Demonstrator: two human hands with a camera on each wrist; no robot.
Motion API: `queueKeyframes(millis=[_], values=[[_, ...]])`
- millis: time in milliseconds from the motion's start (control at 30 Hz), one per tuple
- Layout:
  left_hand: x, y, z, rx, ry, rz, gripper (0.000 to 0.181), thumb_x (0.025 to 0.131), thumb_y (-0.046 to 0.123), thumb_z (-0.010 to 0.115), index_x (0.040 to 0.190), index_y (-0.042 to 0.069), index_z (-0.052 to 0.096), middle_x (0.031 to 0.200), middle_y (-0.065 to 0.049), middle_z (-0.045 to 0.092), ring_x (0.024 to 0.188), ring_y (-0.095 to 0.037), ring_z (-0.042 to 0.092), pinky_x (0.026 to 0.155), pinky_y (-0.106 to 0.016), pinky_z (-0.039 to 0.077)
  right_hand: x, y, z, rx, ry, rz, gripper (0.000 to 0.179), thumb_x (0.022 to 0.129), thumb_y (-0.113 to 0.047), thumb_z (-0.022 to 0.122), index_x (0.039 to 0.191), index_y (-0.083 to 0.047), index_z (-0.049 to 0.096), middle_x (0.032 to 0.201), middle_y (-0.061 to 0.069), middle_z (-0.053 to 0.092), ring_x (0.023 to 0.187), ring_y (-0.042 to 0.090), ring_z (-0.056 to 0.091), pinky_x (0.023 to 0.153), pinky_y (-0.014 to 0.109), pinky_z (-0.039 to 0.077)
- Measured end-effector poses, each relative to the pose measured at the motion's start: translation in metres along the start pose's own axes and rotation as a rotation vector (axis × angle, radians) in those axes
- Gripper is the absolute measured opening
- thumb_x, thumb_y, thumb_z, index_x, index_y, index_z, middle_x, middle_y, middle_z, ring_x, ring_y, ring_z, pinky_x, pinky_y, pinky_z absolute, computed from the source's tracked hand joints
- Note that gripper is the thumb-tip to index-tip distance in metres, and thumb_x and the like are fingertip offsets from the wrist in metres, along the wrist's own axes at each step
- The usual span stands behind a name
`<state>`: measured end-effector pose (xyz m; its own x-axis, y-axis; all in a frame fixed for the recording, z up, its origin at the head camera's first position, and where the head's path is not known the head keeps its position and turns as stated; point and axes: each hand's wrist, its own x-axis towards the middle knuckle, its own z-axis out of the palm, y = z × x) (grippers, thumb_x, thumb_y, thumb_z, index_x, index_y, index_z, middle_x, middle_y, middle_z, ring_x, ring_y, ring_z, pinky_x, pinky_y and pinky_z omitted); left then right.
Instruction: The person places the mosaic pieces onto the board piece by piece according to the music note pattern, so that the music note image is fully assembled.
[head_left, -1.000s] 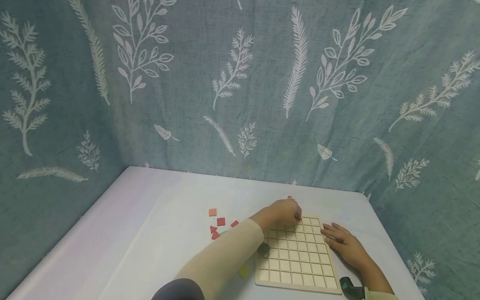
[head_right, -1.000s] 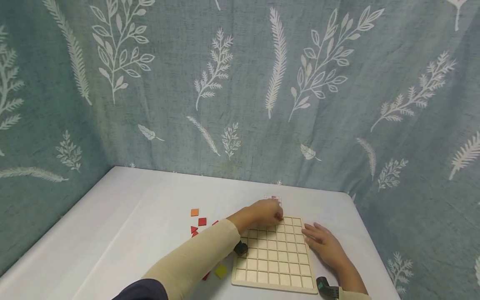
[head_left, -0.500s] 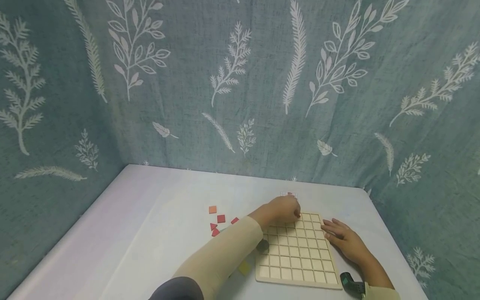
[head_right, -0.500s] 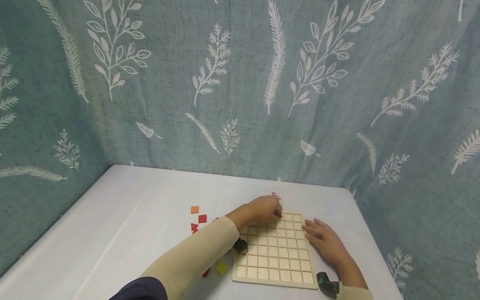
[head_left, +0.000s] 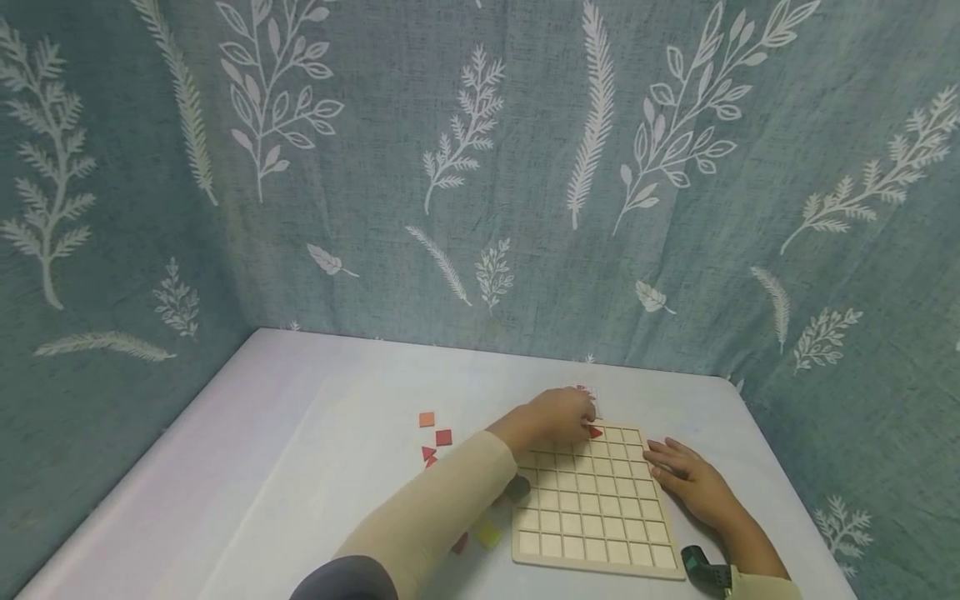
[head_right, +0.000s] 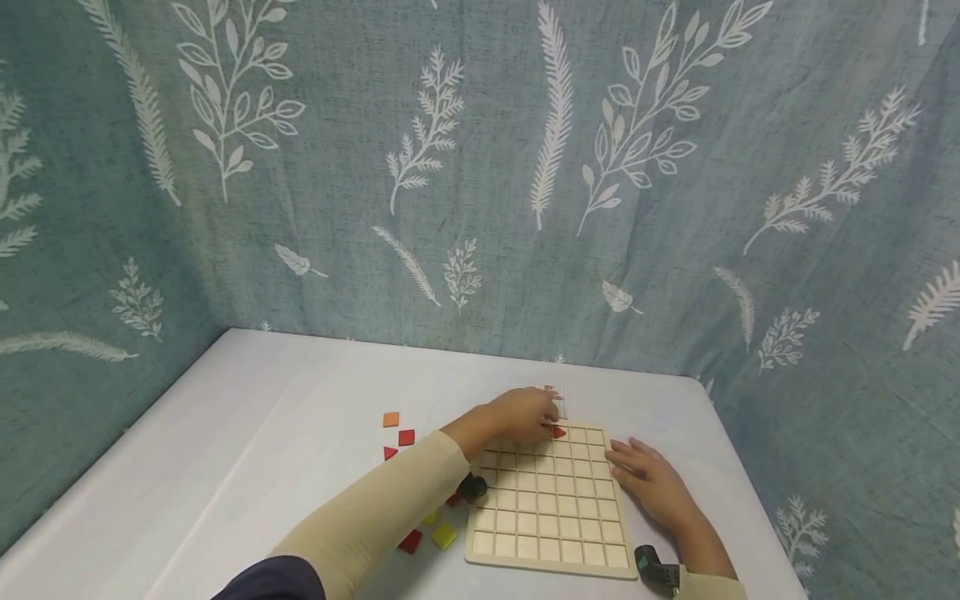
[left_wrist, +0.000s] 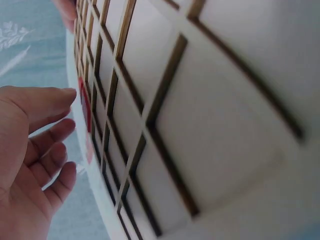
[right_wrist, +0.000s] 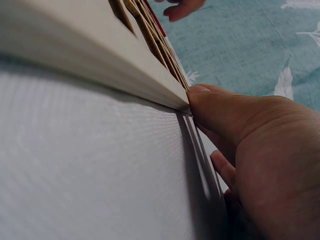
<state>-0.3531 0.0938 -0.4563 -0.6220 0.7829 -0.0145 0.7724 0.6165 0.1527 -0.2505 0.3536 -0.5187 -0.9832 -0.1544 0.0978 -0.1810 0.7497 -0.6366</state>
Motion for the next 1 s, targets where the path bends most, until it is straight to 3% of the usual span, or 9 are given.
queueKeyframes(millis=[100, 167, 400, 1000], values=[[-0.005, -0.005, -0.003, -0.006, 0.006, -0.025, 0.017, 0.093, 0.029, 0.067, 0.103, 0.018, 0.074, 0.109, 0.008, 0.068, 0.105, -0.008, 0.060, 0.085, -0.021, 0.046, 0.001, -0.001, 0.001, -0.002, -0.005, 0.023, 0.051, 0.092, -0.044, 0.061, 0.128, -0.007, 0.064, 0.145, 0.011, 0.047, 0.140, 0.041, 0.025, 0.105, 0.066, 0.016], [-0.010, -0.008, -0.004, -0.010, 0.004, -0.039, 0.023, 0.092, 0.031, 0.067, 0.111, 0.019, 0.073, 0.117, 0.008, 0.066, 0.112, -0.009, 0.058, 0.090, -0.024, 0.046, 0.002, -0.001, 0.002, -0.002, -0.007, 0.039, 0.053, 0.092, -0.046, 0.061, 0.128, -0.007, 0.064, 0.145, 0.011, 0.046, 0.140, 0.041, 0.024, 0.105, 0.066, 0.016], [-0.035, -0.023, -0.011, -0.014, -0.017, -0.072, 0.030, 0.087, 0.017, 0.072, 0.117, 0.017, 0.071, 0.110, 0.005, 0.064, 0.103, -0.011, 0.060, 0.088, -0.026, 0.047, 0.002, -0.003, 0.002, -0.010, -0.020, 0.053, 0.055, 0.092, -0.047, 0.061, 0.128, -0.007, 0.064, 0.145, 0.012, 0.046, 0.140, 0.042, 0.023, 0.105, 0.066, 0.016], [-0.100, -0.039, -0.021, -0.008, -0.018, -0.088, 0.028, 0.088, 0.022, 0.073, 0.115, 0.016, 0.072, 0.104, 0.006, 0.063, 0.101, -0.011, 0.060, 0.088, -0.027, 0.047, 0.000, -0.003, 0.001, -0.010, -0.028, 0.038, 0.056, 0.092, -0.047, 0.061, 0.129, -0.006, 0.063, 0.145, 0.014, 0.046, 0.139, 0.045, 0.023, 0.103, 0.069, 0.016]])
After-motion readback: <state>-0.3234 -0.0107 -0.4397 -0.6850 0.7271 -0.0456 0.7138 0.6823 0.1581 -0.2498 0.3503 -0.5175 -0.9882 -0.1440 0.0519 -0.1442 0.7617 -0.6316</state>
